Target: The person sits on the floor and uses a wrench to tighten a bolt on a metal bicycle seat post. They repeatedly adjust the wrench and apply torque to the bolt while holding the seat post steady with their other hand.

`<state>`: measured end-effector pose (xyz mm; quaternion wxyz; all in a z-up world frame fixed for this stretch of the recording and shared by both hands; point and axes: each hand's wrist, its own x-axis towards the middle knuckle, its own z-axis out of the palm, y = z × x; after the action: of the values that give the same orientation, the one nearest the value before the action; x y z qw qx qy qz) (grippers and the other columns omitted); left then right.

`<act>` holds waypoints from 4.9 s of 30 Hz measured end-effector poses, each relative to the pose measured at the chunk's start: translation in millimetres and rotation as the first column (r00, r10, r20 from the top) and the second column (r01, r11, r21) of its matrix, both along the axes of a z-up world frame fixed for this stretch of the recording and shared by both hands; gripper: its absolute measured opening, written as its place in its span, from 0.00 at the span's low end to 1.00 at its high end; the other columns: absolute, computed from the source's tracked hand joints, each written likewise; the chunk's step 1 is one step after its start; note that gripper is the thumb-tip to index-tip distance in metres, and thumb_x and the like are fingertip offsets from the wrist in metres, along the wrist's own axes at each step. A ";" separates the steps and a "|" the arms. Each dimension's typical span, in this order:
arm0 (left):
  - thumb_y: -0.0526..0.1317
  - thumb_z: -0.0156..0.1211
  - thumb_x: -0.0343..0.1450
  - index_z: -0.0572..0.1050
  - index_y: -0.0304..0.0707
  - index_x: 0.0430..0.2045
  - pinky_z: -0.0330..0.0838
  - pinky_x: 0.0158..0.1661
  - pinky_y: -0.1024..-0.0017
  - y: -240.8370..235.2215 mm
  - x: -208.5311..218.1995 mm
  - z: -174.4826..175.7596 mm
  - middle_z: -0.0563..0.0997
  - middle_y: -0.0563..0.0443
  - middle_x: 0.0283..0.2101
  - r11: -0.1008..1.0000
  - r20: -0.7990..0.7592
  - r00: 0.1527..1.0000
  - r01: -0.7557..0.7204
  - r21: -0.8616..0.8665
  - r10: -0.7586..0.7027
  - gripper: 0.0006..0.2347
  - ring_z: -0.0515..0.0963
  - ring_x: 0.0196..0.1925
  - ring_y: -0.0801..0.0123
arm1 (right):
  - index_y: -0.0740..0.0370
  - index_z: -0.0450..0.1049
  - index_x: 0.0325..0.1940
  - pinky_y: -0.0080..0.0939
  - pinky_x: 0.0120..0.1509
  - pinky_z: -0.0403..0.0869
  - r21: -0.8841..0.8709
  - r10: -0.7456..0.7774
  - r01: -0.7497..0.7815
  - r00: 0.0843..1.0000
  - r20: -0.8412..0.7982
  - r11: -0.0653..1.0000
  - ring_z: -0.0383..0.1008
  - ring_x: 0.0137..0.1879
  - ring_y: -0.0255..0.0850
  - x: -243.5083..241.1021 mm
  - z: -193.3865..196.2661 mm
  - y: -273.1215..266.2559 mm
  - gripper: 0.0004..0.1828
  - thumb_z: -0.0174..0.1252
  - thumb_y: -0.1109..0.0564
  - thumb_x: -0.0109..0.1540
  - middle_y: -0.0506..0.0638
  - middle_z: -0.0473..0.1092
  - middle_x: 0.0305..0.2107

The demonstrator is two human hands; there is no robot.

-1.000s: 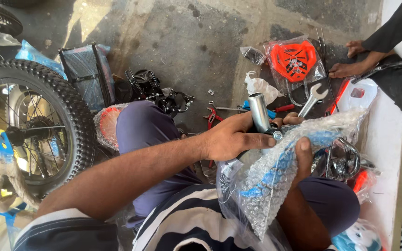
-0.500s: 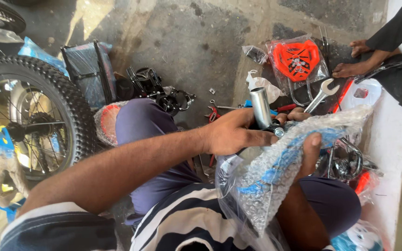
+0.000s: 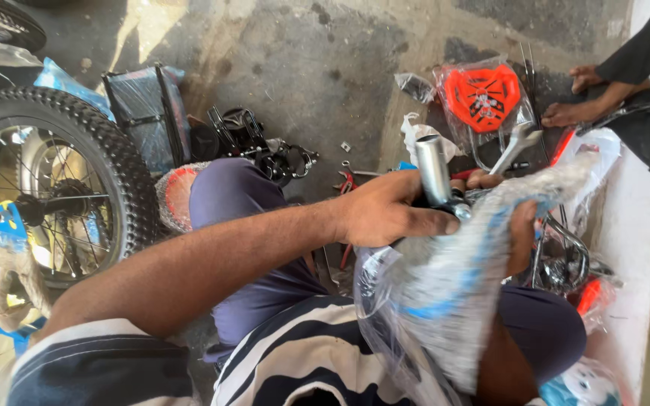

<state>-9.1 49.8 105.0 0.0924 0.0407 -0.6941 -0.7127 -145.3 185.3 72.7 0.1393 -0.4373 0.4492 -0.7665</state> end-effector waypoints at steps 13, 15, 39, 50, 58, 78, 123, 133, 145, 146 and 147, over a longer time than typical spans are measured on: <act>0.47 0.63 0.71 0.73 0.34 0.55 0.72 0.58 0.67 2.2 -15.5 -8.5 0.83 0.45 0.49 0.998 -0.018 1.000 -0.013 0.054 0.014 0.21 0.79 0.55 0.69 | 0.67 0.65 0.62 0.48 0.67 0.67 -0.114 0.225 -0.196 0.897 0.380 0.974 0.65 0.57 0.45 -8.7 -10.0 8.7 0.29 0.47 0.37 0.75 0.56 0.64 0.49; 0.46 0.62 0.72 0.70 0.34 0.58 0.71 0.60 0.66 5.4 -20.3 -14.3 0.82 0.44 0.52 0.986 -0.072 0.997 0.011 0.168 0.002 0.22 0.78 0.57 0.67 | 0.70 0.67 0.62 0.48 0.70 0.66 -0.143 0.317 -0.285 0.805 0.502 0.948 0.65 0.59 0.45 -15.5 -9.8 19.4 0.29 0.49 0.39 0.75 0.55 0.64 0.49; 0.65 0.54 0.69 0.74 0.31 0.36 0.79 0.39 0.59 -30.5 -20.9 9.3 0.83 0.37 0.29 0.846 0.049 0.940 -0.281 -0.453 0.338 0.29 0.86 0.34 0.51 | 0.71 0.75 0.52 0.42 0.49 0.75 0.341 0.023 -0.165 0.923 0.384 0.926 0.74 0.43 0.42 -87.1 -66.9 10.8 0.13 0.52 0.59 0.69 0.56 0.72 0.39; 0.48 0.71 0.64 0.68 0.34 0.46 0.77 0.37 0.53 -79.9 -17.5 -138.1 0.82 0.38 0.36 0.636 0.189 0.808 -0.269 -0.723 0.558 0.23 0.84 0.37 0.46 | 0.65 0.79 0.49 0.56 0.49 0.77 0.927 0.280 0.318 0.888 -0.365 0.200 0.79 0.45 0.56 -109.1 -373.4 24.3 0.16 0.57 0.61 0.59 0.63 0.77 0.43; 0.49 0.72 0.62 0.74 0.32 0.40 0.75 0.39 0.51 -98.6 -23.4 -139.4 0.83 0.35 0.31 0.693 0.244 0.797 -0.277 -0.665 0.552 0.22 0.82 0.37 0.41 | 0.65 0.72 0.52 0.67 0.52 0.73 0.930 0.377 0.368 0.864 -0.334 -0.021 0.75 0.47 0.70 -48.3 -441.6 23.9 0.17 0.54 0.53 0.62 0.72 0.74 0.39; 0.46 0.69 0.58 0.73 0.36 0.36 0.73 0.35 0.48 -80.0 -32.1 -153.8 0.81 0.36 0.31 0.618 0.151 0.783 -0.339 -0.709 0.603 0.19 0.81 0.34 0.40 | 0.68 0.68 0.61 0.42 0.55 0.77 0.366 0.068 -0.395 0.752 0.655 0.843 0.77 0.49 0.39 -94.7 -207.8 5.1 0.24 0.53 0.64 0.59 0.52 0.71 0.45; 0.38 0.72 0.66 0.76 0.30 0.42 0.74 0.43 0.73 -106.4 13.3 -102.9 0.82 0.53 0.37 0.965 -0.054 0.964 -0.259 0.049 0.262 0.15 0.79 0.40 0.75 | 0.57 0.57 0.75 0.33 0.35 0.69 0.508 -0.265 0.040 0.886 0.380 0.861 0.70 0.36 0.35 -30.0 -58.1 43.8 0.40 0.55 0.70 0.59 0.52 0.70 0.45; 0.48 0.63 0.76 0.78 0.32 0.35 0.70 0.37 0.73 -105.7 6.8 -124.0 0.77 0.57 0.32 0.920 -0.037 0.924 -0.374 0.118 0.381 0.15 0.73 0.36 0.78 | 0.59 0.65 0.72 0.40 0.43 0.70 0.902 -0.130 0.013 0.990 0.048 0.431 0.70 0.42 0.38 -109.9 -148.8 49.4 0.36 0.63 0.59 0.59 0.52 0.70 0.44; 0.61 0.50 0.75 0.81 0.29 0.36 0.76 0.39 0.72 -83.7 -4.3 -108.2 0.82 0.52 0.32 0.960 0.153 0.952 -0.276 0.053 0.265 0.27 0.78 0.36 0.75 | 0.61 0.76 0.61 0.45 0.66 0.72 0.793 -0.116 0.118 0.991 -0.061 0.598 0.76 0.61 0.43 -142.0 -255.9 17.5 0.27 0.54 0.43 0.65 0.55 0.77 0.54; 0.61 0.49 0.76 0.81 0.28 0.36 0.76 0.38 0.72 -79.7 -9.1 -108.0 0.82 0.51 0.31 0.966 0.180 0.953 -0.256 0.045 0.245 0.28 0.78 0.35 0.74 | 0.61 0.75 0.61 0.45 0.66 0.72 0.738 -0.134 0.032 0.988 0.079 0.674 0.76 0.61 0.44 -142.0 -239.1 12.6 0.27 0.54 0.43 0.65 0.55 0.77 0.54; 0.61 0.48 0.76 0.82 0.27 0.35 0.76 0.38 0.71 -75.8 -13.8 -107.3 0.81 0.50 0.30 0.971 0.206 0.953 -0.236 0.036 0.223 0.28 0.78 0.34 0.72 | 0.62 0.75 0.62 0.45 0.66 0.72 0.651 -0.115 -0.068 0.965 0.235 0.756 0.76 0.61 0.44 -139.5 -220.6 12.3 0.27 0.53 0.42 0.66 0.55 0.77 0.54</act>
<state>-23.0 -26.0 -2.4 0.1030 0.1954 -0.6687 -0.7100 -284.8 197.7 -147.8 0.3313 -0.2505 0.6718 -0.6134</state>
